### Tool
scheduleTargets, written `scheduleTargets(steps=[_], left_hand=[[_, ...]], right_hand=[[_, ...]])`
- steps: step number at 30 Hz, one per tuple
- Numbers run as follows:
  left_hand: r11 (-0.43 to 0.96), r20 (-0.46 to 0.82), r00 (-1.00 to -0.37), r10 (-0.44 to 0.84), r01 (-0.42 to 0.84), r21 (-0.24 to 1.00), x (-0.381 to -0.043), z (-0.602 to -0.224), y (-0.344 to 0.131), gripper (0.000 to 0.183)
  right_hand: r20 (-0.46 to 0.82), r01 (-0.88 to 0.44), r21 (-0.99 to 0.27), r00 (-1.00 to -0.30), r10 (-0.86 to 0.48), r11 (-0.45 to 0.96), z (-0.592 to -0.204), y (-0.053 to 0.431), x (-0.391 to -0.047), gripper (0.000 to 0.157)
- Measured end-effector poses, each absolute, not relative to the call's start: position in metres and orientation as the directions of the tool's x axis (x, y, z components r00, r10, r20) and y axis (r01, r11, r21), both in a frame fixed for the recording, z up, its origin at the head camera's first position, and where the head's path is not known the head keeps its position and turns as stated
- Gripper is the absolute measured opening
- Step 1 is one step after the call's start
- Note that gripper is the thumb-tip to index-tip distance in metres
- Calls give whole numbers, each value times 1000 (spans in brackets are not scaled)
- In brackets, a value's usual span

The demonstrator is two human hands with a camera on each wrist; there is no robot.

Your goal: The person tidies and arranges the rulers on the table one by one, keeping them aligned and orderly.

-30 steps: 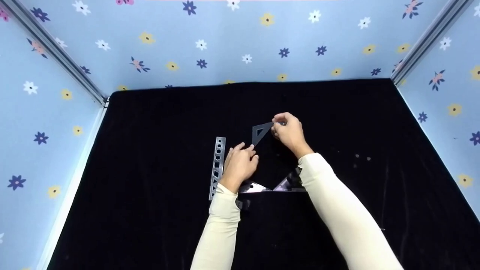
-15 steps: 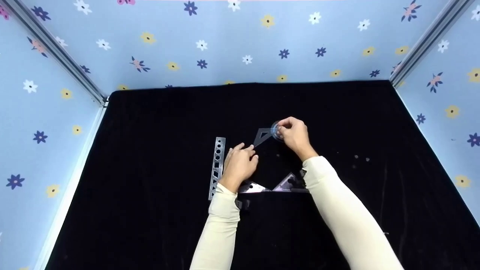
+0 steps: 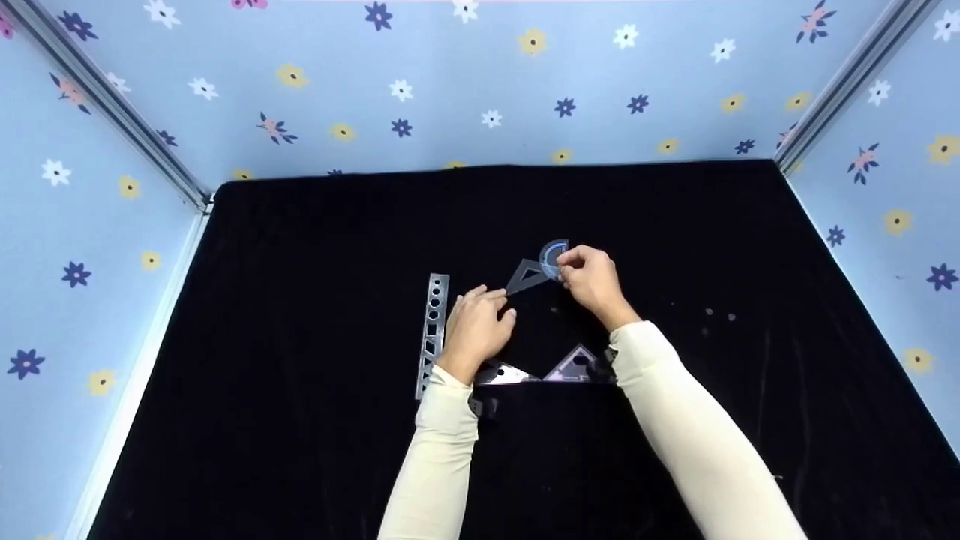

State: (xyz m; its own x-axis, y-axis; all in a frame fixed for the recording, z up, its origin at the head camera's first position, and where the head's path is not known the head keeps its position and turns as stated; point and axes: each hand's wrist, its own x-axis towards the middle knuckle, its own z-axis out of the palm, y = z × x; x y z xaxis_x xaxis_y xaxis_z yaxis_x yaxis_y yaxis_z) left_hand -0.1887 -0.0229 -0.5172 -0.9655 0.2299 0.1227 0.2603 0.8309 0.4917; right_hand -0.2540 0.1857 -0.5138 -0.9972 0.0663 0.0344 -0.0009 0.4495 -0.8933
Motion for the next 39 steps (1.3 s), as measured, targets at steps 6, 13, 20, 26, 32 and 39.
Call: scheduleTargets(steps=[6,13,20,26,32,39], left_hand=[[828,123,-966,225,257,498,-189,-518,-23,33],[819,127,-966,223,257,513,-189,-519,-23,33],[809,124,-967,220,253,531,-190,-519,-23,35],[809,114,-969,219,246,535,-190,-518,-23,35],[803,112,-971,209,236,548,-191,-518,-24,35],[814,128,-970,208,244,527,-190,-519,-23,34]], right_hand=[[8,-4,-897,-1000,8,443,-517,192,-248,13],[2,-15,-923,-999,-36,384,-520,197,-246,12],[20,-31,-938,-999,-35,345,-517,196,-243,15],[40,-57,-926,-998,-54,373,-520,198,-243,15],[46,-62,-918,-998,-49,391,-519,196,-239,15],[46,-68,-913,-997,-63,403,-521,198,-237,14]])
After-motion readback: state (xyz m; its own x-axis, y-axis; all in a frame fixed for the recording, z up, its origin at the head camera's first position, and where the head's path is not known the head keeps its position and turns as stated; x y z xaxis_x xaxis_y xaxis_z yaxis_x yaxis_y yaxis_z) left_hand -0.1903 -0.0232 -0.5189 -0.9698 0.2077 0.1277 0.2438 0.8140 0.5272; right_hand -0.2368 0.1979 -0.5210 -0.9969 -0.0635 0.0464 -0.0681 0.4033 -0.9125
